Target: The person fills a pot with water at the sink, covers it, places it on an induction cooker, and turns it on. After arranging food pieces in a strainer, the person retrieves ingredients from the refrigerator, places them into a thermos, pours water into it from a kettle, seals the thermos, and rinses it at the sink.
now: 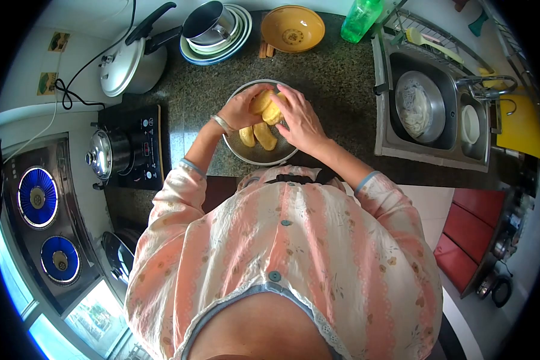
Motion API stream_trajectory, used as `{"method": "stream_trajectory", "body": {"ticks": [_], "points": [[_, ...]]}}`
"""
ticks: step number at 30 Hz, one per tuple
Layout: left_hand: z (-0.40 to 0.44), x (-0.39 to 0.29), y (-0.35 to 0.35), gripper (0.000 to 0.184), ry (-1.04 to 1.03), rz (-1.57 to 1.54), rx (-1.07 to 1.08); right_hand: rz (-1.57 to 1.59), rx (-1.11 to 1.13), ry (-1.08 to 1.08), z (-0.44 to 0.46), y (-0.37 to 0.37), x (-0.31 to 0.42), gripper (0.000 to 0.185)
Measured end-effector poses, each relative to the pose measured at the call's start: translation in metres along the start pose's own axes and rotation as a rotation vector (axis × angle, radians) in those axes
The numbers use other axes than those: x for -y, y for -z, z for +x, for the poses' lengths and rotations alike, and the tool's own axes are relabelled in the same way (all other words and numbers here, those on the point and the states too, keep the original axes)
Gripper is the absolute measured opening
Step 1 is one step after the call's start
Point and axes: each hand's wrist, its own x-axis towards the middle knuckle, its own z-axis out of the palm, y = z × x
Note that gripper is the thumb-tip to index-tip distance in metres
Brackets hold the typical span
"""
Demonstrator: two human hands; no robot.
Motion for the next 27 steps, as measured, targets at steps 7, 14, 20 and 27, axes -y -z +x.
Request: {"method": "stream_trajectory", "body": {"ticks": [7,14,20,27], "points": [[-0.020,-0.018,0.022,0.064,0.235,-0.782,0.106,0.360,-0.004,-0.115,0.011,0.017,0.004,0.045],[-0.036,-0.046,-0.017,0.060,0.354,-0.804,-0.200,0.631,-0.014,-0.363,-0.002,-0.003,0.008,0.044],[-0.025,-0.039,-0.055,0.049,0.475,-0.676,-0.642,0.494,-0.068,-0.211,-0.002,-0.005,0.026,0.046],[-0.031,-0.053,-0.057,0.038,0.377,-0.192,-0.721,0.427,0.116,-0.331,0.003,-0.011,0.029,0.040]]}}
